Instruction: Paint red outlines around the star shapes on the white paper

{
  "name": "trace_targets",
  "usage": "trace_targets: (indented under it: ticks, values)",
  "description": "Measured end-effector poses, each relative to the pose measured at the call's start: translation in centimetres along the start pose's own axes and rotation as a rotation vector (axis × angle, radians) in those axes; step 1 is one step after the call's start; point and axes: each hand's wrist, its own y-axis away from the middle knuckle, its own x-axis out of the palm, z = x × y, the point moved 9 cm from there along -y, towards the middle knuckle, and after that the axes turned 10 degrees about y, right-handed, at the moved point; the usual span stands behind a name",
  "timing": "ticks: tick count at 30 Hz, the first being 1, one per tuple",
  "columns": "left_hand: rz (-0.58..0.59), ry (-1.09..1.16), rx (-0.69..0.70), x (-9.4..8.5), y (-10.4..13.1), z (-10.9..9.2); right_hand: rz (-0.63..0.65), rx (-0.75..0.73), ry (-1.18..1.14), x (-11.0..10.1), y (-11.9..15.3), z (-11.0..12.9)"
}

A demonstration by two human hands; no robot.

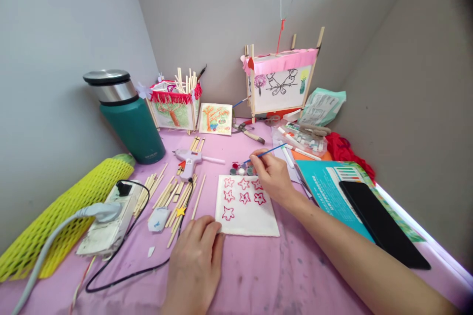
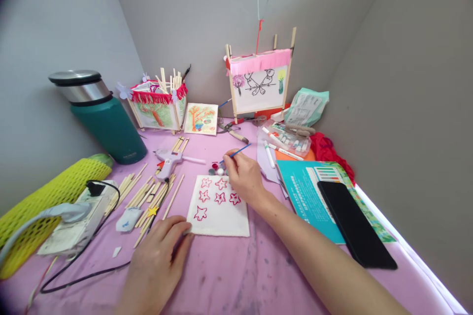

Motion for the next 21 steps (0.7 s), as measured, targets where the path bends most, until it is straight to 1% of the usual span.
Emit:
trace_targets:
  ticks: [2,4,7,10,13,16,21]
  values:
    - [0.002,0.006,-0.007,0.0,0.0,0.0,0.000,0.106,-0.191,-0.5,0.9,-0.3]
    - [0.000,0.009,-0.011,0.0,-0.1,0.0,0.018,0.193,-0.374,-0.5,2.1,-0.3]
    - [0.007,0.013,-0.020,0.1,-0.1,0.1,0.040,0.267,-0.508,0.1,4.4,-0.3]
    - [0.022,0.018,-0.031,0.2,0.0,0.2,0.049,0.267,-0.497,0.9,6.2,-0.3]
    - [0.029,0.023,-0.040,0.2,0.0,0.2,0.096,0.241,-0.457,1.8,7.1,-0.1]
    - [0.037,0.030,-0.042,0.2,0.0,0.2,0.134,0.202,-0.430,2.1,7.3,0.3]
    - [0.041,0.032,-0.038,0.3,0.0,0.2,0.161,0.091,-0.331,2.1,7.1,1.3]
